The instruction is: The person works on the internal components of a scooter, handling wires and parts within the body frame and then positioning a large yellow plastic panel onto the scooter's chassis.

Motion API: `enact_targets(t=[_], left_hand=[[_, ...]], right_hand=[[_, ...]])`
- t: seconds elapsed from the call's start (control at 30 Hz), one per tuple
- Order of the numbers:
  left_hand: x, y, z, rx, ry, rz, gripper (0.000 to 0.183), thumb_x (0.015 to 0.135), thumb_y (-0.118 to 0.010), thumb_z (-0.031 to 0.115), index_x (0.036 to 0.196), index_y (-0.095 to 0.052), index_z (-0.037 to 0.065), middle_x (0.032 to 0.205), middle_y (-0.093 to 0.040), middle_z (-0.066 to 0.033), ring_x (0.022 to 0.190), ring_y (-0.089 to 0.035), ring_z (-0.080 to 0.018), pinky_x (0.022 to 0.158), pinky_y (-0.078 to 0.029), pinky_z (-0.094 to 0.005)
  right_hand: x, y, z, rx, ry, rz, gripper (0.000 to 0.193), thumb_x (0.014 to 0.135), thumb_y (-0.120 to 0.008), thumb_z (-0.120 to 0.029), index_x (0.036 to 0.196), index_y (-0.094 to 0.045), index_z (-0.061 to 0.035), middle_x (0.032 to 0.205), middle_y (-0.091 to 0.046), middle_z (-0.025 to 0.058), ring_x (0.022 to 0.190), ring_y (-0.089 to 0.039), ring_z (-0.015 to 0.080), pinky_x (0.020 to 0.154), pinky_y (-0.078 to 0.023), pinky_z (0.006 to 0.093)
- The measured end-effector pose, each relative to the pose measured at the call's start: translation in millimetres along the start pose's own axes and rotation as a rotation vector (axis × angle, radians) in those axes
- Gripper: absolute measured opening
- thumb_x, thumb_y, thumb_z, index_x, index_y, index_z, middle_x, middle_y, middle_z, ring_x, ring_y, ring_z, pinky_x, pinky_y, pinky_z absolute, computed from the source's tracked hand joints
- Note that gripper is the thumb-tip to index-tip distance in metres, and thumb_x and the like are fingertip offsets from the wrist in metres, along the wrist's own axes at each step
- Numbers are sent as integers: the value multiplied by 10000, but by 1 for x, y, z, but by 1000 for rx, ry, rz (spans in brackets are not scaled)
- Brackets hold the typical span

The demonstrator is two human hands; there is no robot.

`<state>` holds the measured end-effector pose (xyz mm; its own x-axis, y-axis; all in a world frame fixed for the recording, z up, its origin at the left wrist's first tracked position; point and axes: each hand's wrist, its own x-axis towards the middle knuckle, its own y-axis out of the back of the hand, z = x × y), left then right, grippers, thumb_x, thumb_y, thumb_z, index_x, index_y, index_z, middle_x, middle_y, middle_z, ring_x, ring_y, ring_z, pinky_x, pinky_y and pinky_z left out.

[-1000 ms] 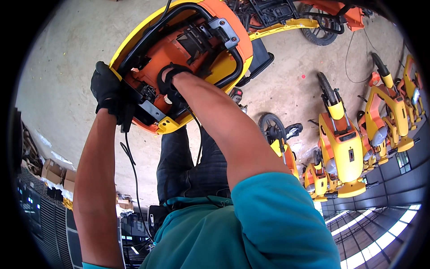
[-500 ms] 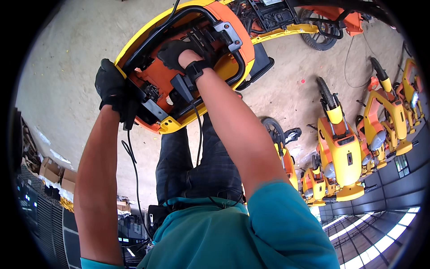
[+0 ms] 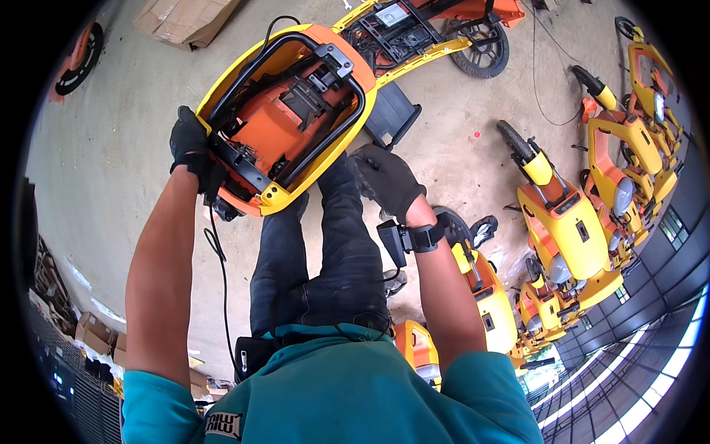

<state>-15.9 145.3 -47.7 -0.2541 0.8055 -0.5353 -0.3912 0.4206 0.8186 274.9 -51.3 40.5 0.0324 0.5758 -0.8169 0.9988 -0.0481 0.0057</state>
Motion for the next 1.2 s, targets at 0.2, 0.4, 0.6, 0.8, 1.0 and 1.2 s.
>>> enact_targets(t=[0.2,0.4,0.6,0.8,1.0,1.2], left_hand=[[-3,12,-23,89,-310,-8,437,889,-304,366,949,-530,-4,941,-609,-256,913,-589,-376,777,-447,-440],[-60,50,-63,-187,-253,-65,538,811,-486,462,987,-553,-42,954,-612,-255,933,-589,-365,801,-443,-405],[-126,43,-93,89,-374,-358,435,821,-475,379,999,-607,4,983,-623,-219,940,-581,-369,819,-451,-407],[-150,38,-81,374,-968,-532,266,757,-536,190,963,-575,28,941,-612,-230,883,-595,-340,744,-471,-403],[-180,10,-46,24,-630,-527,373,825,-465,316,975,-564,-11,929,-607,-248,895,-591,-365,750,-457,-398],[-231,8,-1,490,-797,-500,289,751,-536,329,932,-625,122,931,-610,-200,915,-577,-392,786,-464,-420]], right_hand=[[-72,28,180,64,-398,134,160,864,-543,-222,885,-569,-66,602,-488,-5,494,-452,94,468,-387,247],[-193,6,298,232,-738,297,178,816,-527,-220,864,-574,-54,675,-554,56,587,-530,164,543,-447,308],[-214,-14,295,446,-438,513,126,865,-553,-186,934,-562,-81,652,-552,49,489,-510,143,443,-430,263],[-191,-4,245,377,-89,440,149,899,-530,-214,926,-547,-68,651,-549,37,483,-501,122,442,-420,243],[-197,8,245,390,-30,416,165,883,-504,-217,896,-563,-64,641,-544,43,507,-513,115,457,-422,253],[-227,6,315,539,-111,549,150,869,-509,-208,885,-553,-65,655,-547,49,496,-508,126,451,-428,254]])
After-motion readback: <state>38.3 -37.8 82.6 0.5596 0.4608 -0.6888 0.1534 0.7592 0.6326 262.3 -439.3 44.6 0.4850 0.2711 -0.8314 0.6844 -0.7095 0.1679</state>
